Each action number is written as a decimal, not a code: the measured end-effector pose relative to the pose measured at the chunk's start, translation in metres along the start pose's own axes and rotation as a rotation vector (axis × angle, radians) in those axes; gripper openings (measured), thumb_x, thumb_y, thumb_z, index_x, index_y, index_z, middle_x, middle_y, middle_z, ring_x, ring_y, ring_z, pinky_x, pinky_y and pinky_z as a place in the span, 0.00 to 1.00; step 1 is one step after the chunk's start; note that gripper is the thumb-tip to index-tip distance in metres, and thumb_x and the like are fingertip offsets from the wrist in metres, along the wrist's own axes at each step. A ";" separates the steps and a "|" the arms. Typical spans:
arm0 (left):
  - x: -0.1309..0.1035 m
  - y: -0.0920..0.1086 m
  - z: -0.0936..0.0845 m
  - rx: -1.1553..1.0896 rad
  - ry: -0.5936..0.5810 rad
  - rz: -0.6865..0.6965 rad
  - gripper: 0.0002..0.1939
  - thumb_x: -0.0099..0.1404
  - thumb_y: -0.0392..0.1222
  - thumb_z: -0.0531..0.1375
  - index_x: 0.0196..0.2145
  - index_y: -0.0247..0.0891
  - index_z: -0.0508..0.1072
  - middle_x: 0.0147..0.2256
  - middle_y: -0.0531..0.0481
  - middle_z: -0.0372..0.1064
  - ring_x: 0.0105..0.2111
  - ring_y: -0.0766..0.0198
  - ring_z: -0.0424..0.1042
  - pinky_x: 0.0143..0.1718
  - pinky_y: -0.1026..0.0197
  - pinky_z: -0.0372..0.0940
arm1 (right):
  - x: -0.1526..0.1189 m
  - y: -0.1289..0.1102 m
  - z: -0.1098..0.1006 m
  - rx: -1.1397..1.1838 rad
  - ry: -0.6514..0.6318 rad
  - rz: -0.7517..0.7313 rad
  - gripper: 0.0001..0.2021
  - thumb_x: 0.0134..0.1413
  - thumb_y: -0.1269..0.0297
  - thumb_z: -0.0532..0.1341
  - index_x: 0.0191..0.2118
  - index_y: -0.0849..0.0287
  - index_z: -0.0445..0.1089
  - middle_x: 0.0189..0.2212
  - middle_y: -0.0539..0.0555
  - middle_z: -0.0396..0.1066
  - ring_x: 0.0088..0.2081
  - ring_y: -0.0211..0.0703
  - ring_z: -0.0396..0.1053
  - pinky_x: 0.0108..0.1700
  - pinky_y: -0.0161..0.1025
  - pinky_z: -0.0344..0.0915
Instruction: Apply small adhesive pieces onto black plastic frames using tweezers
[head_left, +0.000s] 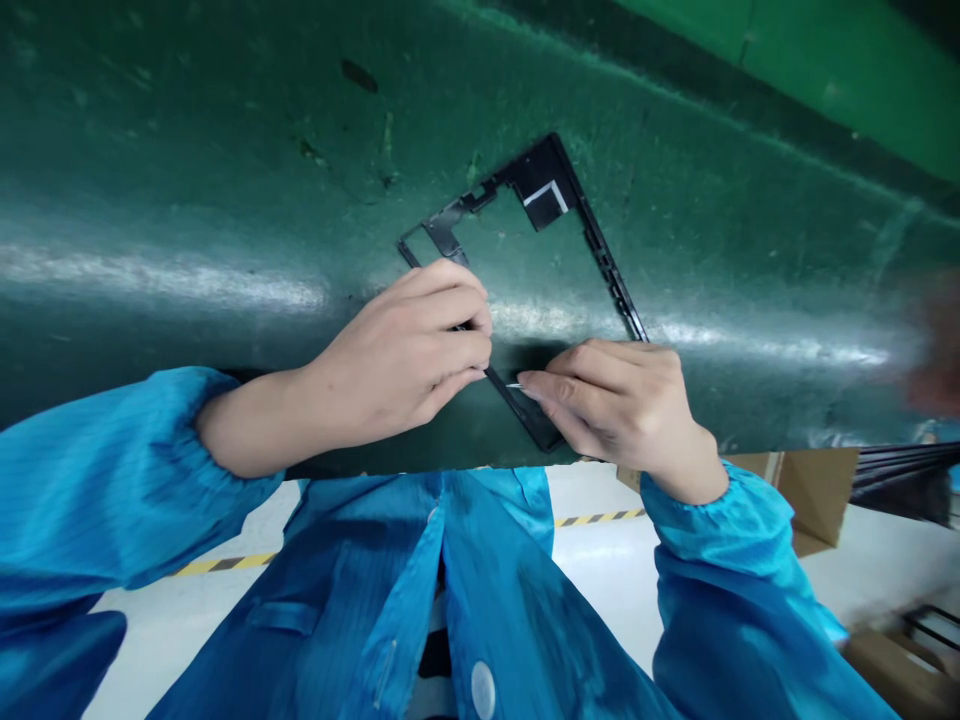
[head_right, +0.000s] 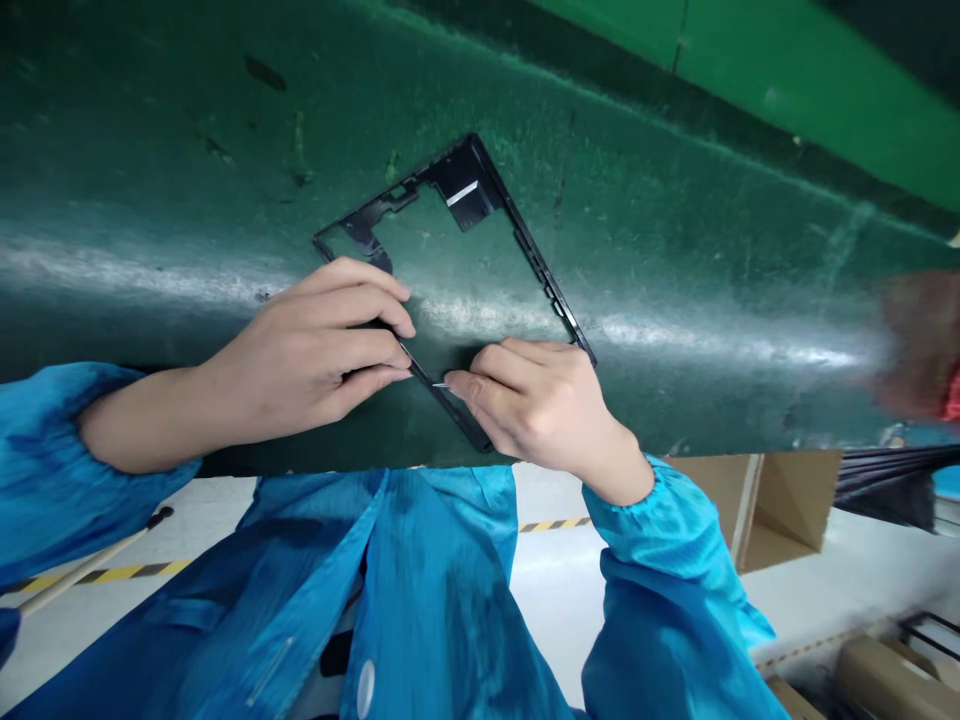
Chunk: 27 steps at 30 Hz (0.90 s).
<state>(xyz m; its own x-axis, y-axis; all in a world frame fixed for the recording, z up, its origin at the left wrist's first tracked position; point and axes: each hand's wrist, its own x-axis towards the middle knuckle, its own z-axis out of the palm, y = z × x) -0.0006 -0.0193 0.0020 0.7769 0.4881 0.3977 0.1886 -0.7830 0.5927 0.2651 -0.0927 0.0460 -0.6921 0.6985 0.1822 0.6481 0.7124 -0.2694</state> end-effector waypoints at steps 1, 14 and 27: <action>0.000 0.000 0.000 0.002 0.000 0.001 0.08 0.75 0.36 0.58 0.38 0.38 0.77 0.44 0.44 0.76 0.53 0.49 0.73 0.54 0.45 0.73 | -0.001 -0.001 0.000 -0.006 -0.018 0.002 0.09 0.66 0.68 0.66 0.50 0.62 0.77 0.36 0.53 0.77 0.35 0.39 0.73 0.34 0.38 0.68; -0.002 0.001 0.002 0.016 -0.039 -0.128 0.09 0.76 0.44 0.58 0.37 0.46 0.75 0.43 0.50 0.78 0.53 0.48 0.72 0.52 0.42 0.66 | -0.004 -0.007 -0.001 -0.054 -0.078 0.025 0.08 0.68 0.69 0.64 0.49 0.63 0.78 0.35 0.53 0.77 0.34 0.38 0.71 0.33 0.38 0.65; 0.000 -0.001 0.000 0.009 -0.012 -0.089 0.11 0.76 0.39 0.57 0.35 0.44 0.77 0.42 0.49 0.76 0.52 0.50 0.74 0.50 0.46 0.70 | -0.002 -0.011 -0.001 -0.104 -0.077 0.045 0.07 0.68 0.68 0.65 0.49 0.59 0.78 0.35 0.51 0.76 0.33 0.37 0.68 0.32 0.39 0.60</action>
<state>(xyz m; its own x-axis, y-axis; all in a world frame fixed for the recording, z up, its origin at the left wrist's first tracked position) -0.0007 -0.0185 0.0015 0.7642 0.5513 0.3349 0.2625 -0.7400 0.6193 0.2603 -0.1020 0.0497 -0.6810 0.7257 0.0980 0.7060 0.6862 -0.1750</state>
